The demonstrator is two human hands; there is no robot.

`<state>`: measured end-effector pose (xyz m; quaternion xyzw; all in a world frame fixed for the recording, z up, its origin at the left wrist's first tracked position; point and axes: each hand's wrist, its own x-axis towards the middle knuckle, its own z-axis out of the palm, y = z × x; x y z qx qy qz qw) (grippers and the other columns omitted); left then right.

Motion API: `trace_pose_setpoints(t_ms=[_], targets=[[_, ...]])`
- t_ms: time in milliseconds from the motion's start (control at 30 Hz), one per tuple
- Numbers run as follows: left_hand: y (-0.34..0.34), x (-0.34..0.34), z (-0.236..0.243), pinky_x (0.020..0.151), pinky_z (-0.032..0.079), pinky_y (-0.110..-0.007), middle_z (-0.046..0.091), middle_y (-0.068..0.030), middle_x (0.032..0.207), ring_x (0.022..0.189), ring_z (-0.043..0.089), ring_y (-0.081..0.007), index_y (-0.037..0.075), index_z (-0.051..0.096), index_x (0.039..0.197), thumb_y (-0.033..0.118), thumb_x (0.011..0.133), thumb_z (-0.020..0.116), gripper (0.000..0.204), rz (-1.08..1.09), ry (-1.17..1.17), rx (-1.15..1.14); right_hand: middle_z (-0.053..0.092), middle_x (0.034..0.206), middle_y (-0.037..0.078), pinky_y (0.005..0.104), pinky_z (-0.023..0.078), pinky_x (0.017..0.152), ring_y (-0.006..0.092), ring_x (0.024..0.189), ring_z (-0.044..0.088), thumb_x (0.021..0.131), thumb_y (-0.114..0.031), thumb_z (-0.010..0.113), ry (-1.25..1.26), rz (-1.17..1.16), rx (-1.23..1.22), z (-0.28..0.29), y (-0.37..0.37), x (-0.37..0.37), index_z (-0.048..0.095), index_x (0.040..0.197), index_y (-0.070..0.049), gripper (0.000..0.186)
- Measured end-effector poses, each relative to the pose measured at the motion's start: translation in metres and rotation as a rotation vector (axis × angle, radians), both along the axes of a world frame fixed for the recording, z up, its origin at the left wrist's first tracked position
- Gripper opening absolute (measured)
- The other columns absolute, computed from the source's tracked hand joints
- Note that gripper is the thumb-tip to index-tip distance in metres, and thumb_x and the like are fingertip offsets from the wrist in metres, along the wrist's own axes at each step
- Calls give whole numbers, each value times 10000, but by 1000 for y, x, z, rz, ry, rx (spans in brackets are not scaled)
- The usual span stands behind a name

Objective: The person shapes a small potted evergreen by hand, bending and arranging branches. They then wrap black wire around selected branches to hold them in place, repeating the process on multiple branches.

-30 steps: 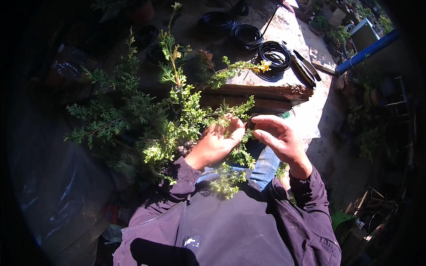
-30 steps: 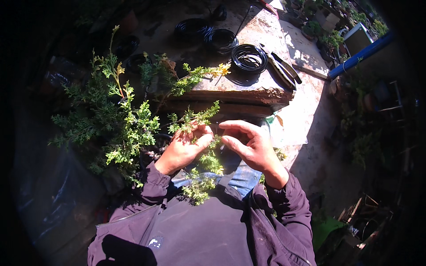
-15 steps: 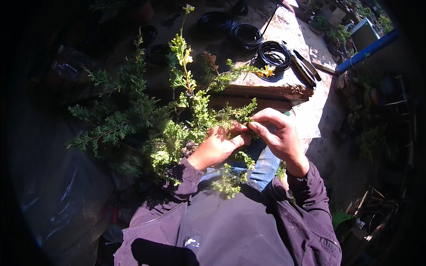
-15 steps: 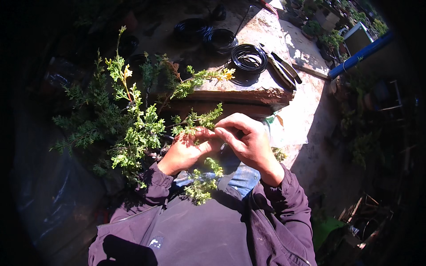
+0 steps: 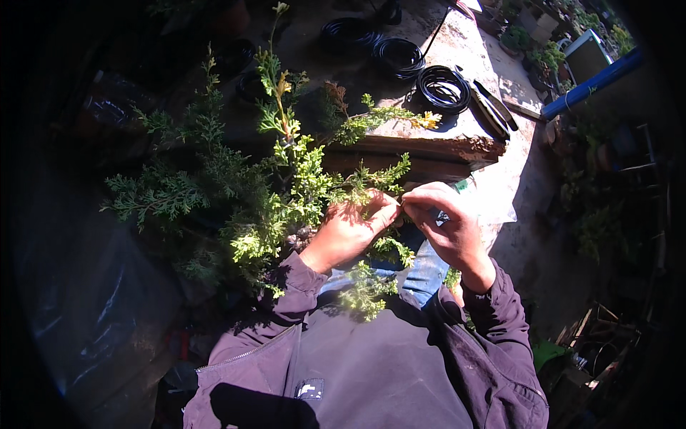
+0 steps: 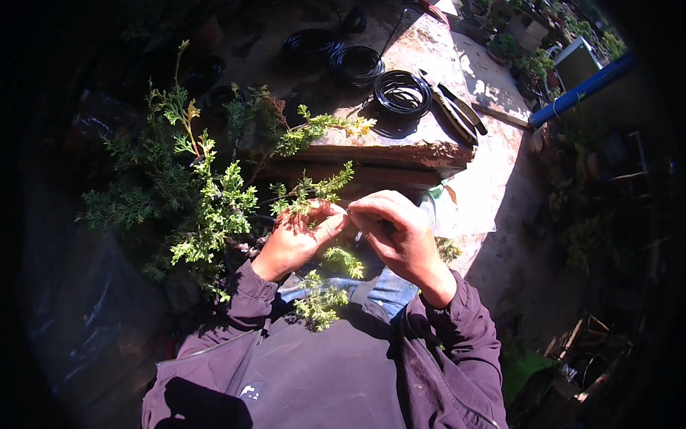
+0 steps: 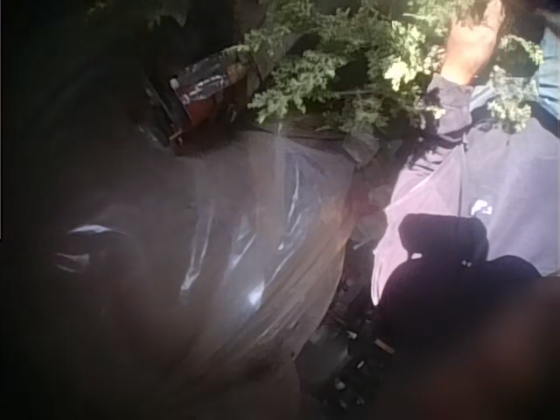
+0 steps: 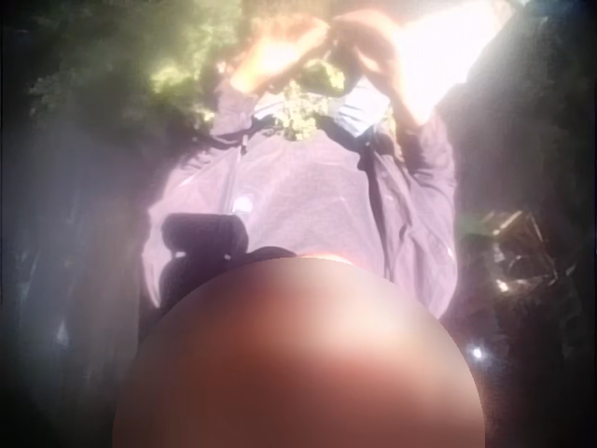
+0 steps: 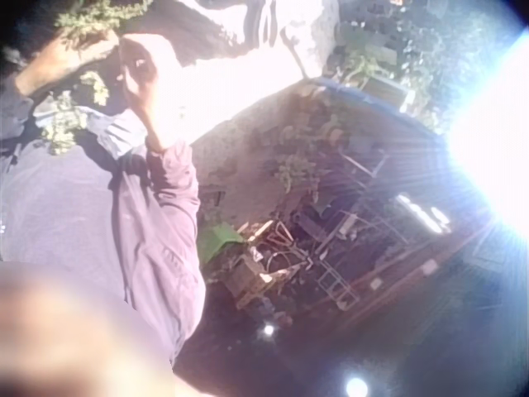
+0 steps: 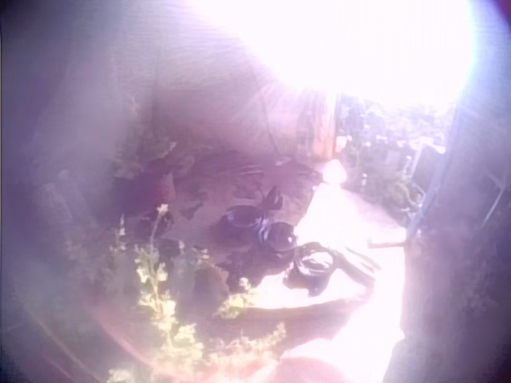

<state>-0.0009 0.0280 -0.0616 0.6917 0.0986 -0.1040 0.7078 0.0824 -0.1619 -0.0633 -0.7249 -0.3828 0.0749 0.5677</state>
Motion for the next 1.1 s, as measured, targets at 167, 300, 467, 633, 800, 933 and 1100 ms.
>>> trace_pose_setpoints(t_ms=[167,300,467,633,800,933,1100], targets=[[-1,-3,-1,819,526,-315,690,-73,992,926,647,-152,16,641,1068,153,1014,581,159,-11,-48,199,676,990,116,319,543,798,233,917,667,864,27,709,16,-10,-11,4,0,-1,692,1061,-1,200],[-2,-1,-6,787,524,-318,689,-63,912,866,652,-148,26,634,1002,154,1016,555,151,-5,-93,33,683,994,112,323,537,781,246,907,663,855,31,711,-136,-16,-26,8,3,-1,706,1076,-20,227],[-4,-1,-9,771,537,-323,690,-61,930,852,656,-143,24,618,1068,127,1019,540,138,7,-122,61,698,975,107,334,533,768,251,897,659,836,13,736,-140,-59,-26,13,5,4,717,1055,-30,224],[-1,-3,-15,820,536,-309,714,-62,991,918,655,-131,12,678,1105,119,977,613,179,-47,-73,4,707,954,101,335,531,749,252,876,656,810,7,752,-166,-47,-54,17,5,5,716,997,-32,194],[-4,-6,-24,843,526,-287,691,-47,1041,963,630,-114,13,666,1121,63,956,646,173,-3,28,-80,704,857,54,341,519,766,234,824,652,756,-9,761,-285,-71,-48,24,12,1,716,933,-64,190],[-3,-8,-26,899,505,-268,658,-37,1133,1031,595,-102,16,599,1228,41,976,615,253,64,37,-296,698,871,6,411,472,882,187,827,651,697,-141,736,-754,26,-111,23,8,-5,709,895,-115,202],[4,-9,-23,874,511,-274,662,-19,1057,970,612,-111,22,590,1257,158,1012,623,283,26,72,-312,743,1059,-19,350,395,800,128,755,588,717,-95,827,-1014,-18,-64,1,-8,-20,692,904,-191,249]])
